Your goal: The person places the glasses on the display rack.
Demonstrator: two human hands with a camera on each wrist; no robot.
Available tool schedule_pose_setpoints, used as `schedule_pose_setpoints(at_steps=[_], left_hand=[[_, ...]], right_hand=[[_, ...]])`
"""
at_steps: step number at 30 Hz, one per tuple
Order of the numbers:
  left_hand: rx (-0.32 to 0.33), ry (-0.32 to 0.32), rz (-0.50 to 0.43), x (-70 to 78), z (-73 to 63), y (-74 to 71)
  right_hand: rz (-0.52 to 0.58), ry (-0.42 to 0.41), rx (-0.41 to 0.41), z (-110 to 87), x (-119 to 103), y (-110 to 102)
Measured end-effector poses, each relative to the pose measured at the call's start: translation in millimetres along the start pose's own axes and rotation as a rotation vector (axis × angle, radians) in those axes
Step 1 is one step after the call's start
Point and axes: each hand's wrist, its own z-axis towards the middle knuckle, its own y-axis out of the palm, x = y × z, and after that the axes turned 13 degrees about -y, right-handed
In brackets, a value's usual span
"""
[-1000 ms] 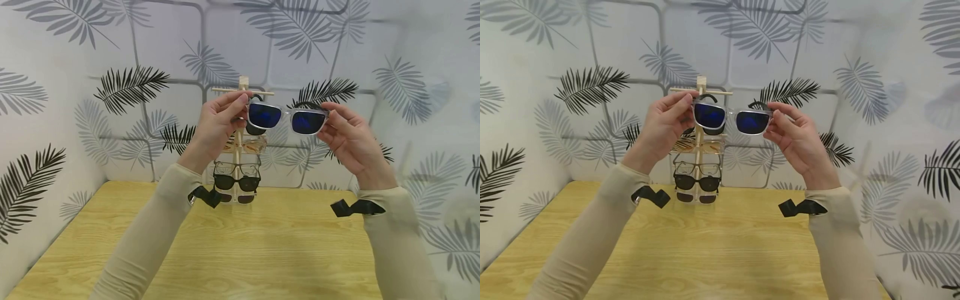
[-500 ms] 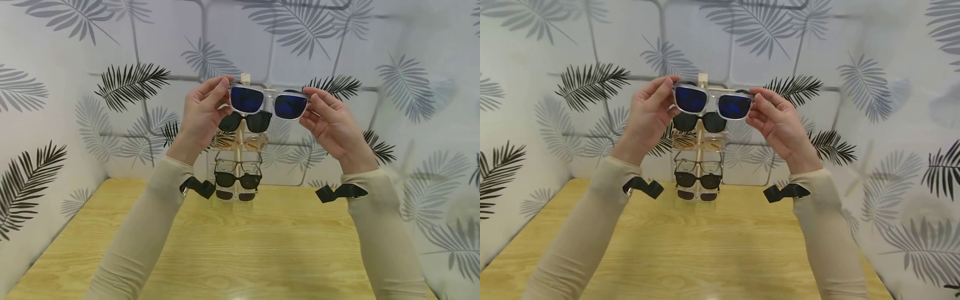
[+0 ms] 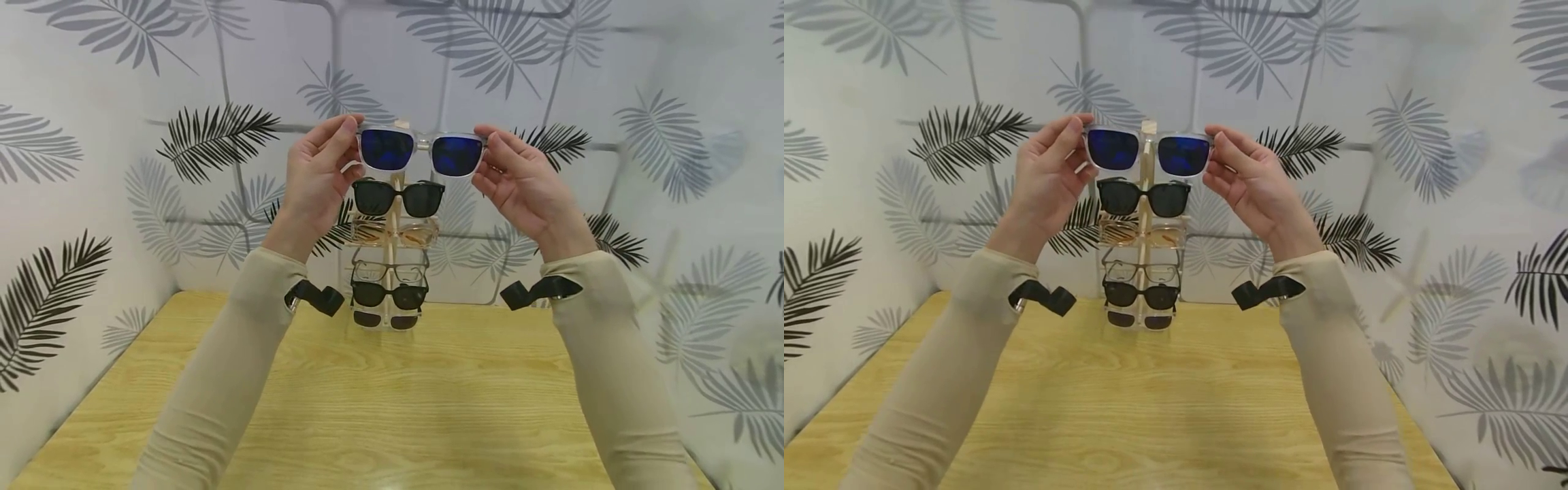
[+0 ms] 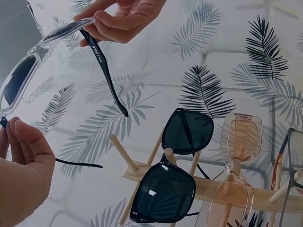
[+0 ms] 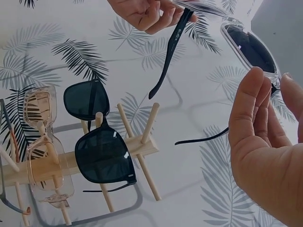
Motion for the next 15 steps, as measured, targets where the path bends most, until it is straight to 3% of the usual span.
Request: schedule_pose_setpoints(at_steps=[7, 15], left_hand=[[0.021, 0.029, 0.019, -2.5, 7.1, -5.3], [0.043, 0.021, -0.021, -2.2, 10.9, -9.5]], right_hand=[[-0.026, 0.018, 0.021, 8.4, 4.8, -1.5], [-0.087, 0.032, 0.047, 14.8, 9.0, -0.8]])
